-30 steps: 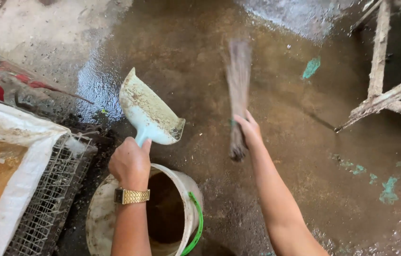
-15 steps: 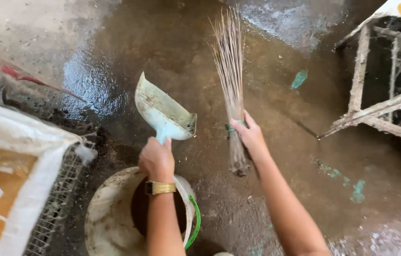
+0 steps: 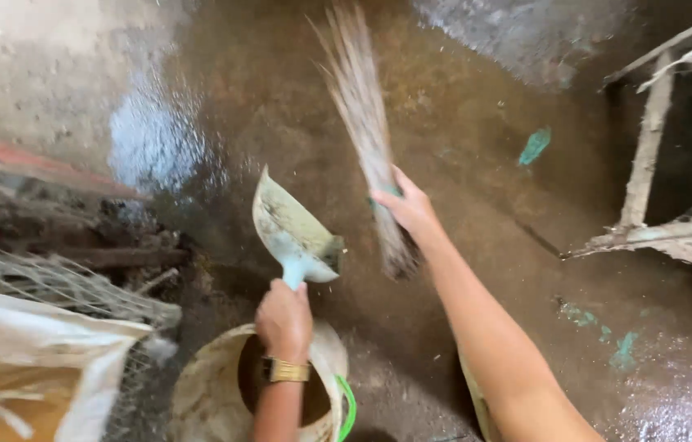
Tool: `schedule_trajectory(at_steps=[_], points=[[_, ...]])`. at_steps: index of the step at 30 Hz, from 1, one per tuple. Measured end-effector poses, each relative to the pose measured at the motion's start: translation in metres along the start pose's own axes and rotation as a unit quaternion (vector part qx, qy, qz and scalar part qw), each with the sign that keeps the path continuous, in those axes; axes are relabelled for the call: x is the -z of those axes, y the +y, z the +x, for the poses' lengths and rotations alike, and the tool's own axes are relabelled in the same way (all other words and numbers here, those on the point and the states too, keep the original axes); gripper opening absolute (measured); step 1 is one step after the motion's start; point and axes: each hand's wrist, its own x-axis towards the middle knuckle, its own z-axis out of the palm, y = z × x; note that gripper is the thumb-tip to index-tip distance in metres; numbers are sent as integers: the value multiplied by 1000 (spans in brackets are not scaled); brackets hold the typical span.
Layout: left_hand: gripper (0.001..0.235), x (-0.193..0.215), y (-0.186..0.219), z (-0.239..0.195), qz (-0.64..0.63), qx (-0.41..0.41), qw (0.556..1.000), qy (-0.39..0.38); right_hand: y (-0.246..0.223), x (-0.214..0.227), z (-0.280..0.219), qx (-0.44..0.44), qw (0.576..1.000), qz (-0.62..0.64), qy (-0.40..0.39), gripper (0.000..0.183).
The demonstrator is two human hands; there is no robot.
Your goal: The person sweeps debris on a wet concrete floor using a traditional straw broom and a dustpan, then transfers the collected debris into a bucket. The person is sitting on the floor while performing the task.
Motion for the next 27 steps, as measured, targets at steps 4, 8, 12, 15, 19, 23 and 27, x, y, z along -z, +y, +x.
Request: schedule_trajectory(at_steps=[4,8,12,15,19,23,27], points=[[31,-9,-24,23,103,17,994,-14,-6,-100,102,84,993,62,-50,98],[31,16,-22,22,201,16,979,-24,-63,-150,137,71,983,59,-159,95],[29,14,-18,23,213,46,976,-10,-60,-202,235,75,985,-5,-157,98],[28,27,2,23,209,92,971,-65,-57,-195,262,1,991,61,-122,90],[30,23,-6,20,211,109,969,-64,-27,-189,261,-92,942,309,-94,83],[31,26,-5,20,203,109,971,-62,-26,-145,192,-63,923,376,-57,72],[29,25,-4,21,200,104,970,-86,-3,-97,88,-73,940,333,-1,64]])
